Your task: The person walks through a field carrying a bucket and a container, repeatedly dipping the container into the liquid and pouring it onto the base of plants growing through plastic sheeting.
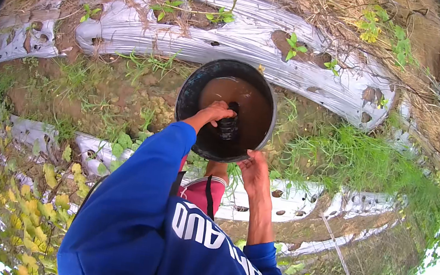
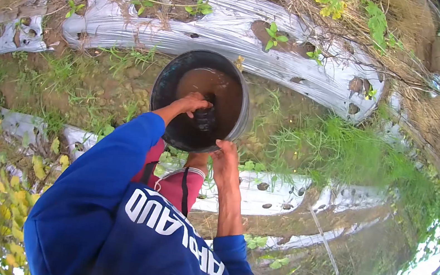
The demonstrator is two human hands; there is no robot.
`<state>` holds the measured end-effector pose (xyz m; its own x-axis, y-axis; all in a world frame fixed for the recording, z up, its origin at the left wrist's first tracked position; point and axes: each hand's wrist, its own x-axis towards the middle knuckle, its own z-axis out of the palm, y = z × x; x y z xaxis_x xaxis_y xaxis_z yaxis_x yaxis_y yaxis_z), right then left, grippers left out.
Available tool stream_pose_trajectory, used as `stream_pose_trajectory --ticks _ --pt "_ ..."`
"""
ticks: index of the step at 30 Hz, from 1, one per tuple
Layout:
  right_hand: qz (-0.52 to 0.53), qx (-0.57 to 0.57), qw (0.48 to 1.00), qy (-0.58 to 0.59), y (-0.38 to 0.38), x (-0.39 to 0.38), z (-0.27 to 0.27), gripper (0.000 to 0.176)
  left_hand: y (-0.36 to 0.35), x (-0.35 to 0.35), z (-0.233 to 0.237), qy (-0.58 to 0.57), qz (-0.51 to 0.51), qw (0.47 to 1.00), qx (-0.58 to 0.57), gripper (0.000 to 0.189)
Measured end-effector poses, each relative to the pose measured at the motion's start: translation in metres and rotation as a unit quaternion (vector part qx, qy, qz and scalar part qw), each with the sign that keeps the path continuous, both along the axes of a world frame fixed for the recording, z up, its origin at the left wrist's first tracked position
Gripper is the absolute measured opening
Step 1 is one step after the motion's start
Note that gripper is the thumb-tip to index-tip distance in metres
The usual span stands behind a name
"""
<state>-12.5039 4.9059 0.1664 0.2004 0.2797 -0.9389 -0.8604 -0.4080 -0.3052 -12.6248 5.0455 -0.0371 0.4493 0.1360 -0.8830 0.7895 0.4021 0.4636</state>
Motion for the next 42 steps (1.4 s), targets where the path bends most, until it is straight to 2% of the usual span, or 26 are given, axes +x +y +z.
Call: stream_pose_trajectory --ticks 1,3,4,6,7,11,13,16,17,18,21,24,27,33,36,38,40,42 --pt "-0.002 -0.001 1.0 0.005 0.0 -0.003 0.001 0.027 0.002 -0.001 0.001 0.0 -0.004 1.0 -0.004 0.051" --pt "-0.007 0.005 1.0 0.01 0.002 -0.01 0.003 0.027 0.013 -0.003 0.009 0.006 -0.105 0.994 0.001 0.052" --pt "-0.008 0.004 1.0 0.008 0.002 -0.013 0.003 0.027 0.016 -0.004 0.011 0.004 -0.106 0.994 0.0 0.052" --pt "-0.005 0.028 0.999 0.016 0.0 -0.019 0.004 0.026 0.02 -0.009 0.017 0.06 -0.028 0.998 -0.023 0.051" --pt "-0.003 0.041 0.999 0.019 0.004 -0.023 0.006 0.025 0.019 -0.011 0.017 0.058 0.003 0.998 0.011 0.051" --pt "0.017 0.03 0.999 0.016 0.016 -0.035 0.012 0.025 0.021 -0.024 0.009 0.065 -0.001 0.997 0.032 0.053" --pt "0.021 0.039 0.999 0.011 0.014 -0.043 0.01 0.023 0.013 -0.034 0.008 0.012 -0.077 0.969 0.237 0.052" --pt "0.032 0.042 0.998 0.013 0.007 -0.054 -0.003 0.019 0.002 -0.048 0.015 0.008 -0.111 0.953 0.283 0.049" --pt "0.033 0.048 0.998 0.013 0.004 -0.059 -0.007 0.019 -0.004 -0.057 0.016 -0.045 -0.089 0.927 0.362 0.044" --pt "0.03 0.034 0.999 0.01 0.001 -0.065 -0.011 0.02 -0.009 -0.067 0.017 -0.045 -0.089 0.925 0.368 0.044" --pt "0.028 0.028 0.999 0.009 -0.004 -0.079 -0.018 0.022 -0.005 -0.092 0.052 -0.146 -0.101 0.898 0.402 0.036" --pt "0.03 0.028 0.999 0.011 -0.006 -0.098 -0.024 0.028 0.001 -0.126 0.085 -0.176 -0.086 0.87 0.453 0.035" --pt "0.047 0.027 0.998 0.015 -0.005 -0.117 -0.027 0.04 0.015 -0.168 0.129 -0.166 -0.088 0.873 0.451 0.036" --pt "0.042 0.001 0.999 0.033 -0.013 -0.161 -0.053 0.039 0.072 -0.247 0.183 -0.114 -0.092 0.869 0.473 0.039" --pt "0.031 0.003 0.998 0.053 -0.015 -0.186 -0.065 0.043 0.114 -0.275 0.182 -0.036 -0.138 0.881 0.451 0.041" --pt "0.036 -0.016 0.999 0.031 -0.013 -0.202 -0.072 0.046 0.147 -0.291 0.159 -0.037 -0.152 0.866 0.476 0.041" --pt "0.027 -0.036 0.998 0.034 -0.014 -0.219 -0.081 0.046 0.183 -0.3 0.137 0.015 -0.218 0.863 0.456 0.042" --pt "0.02 -0.036 0.999 0.033 -0.009 -0.236 -0.084 0.045 0.22 -0.305 0.118 0.008 -0.249 0.849 0.466 0.042"
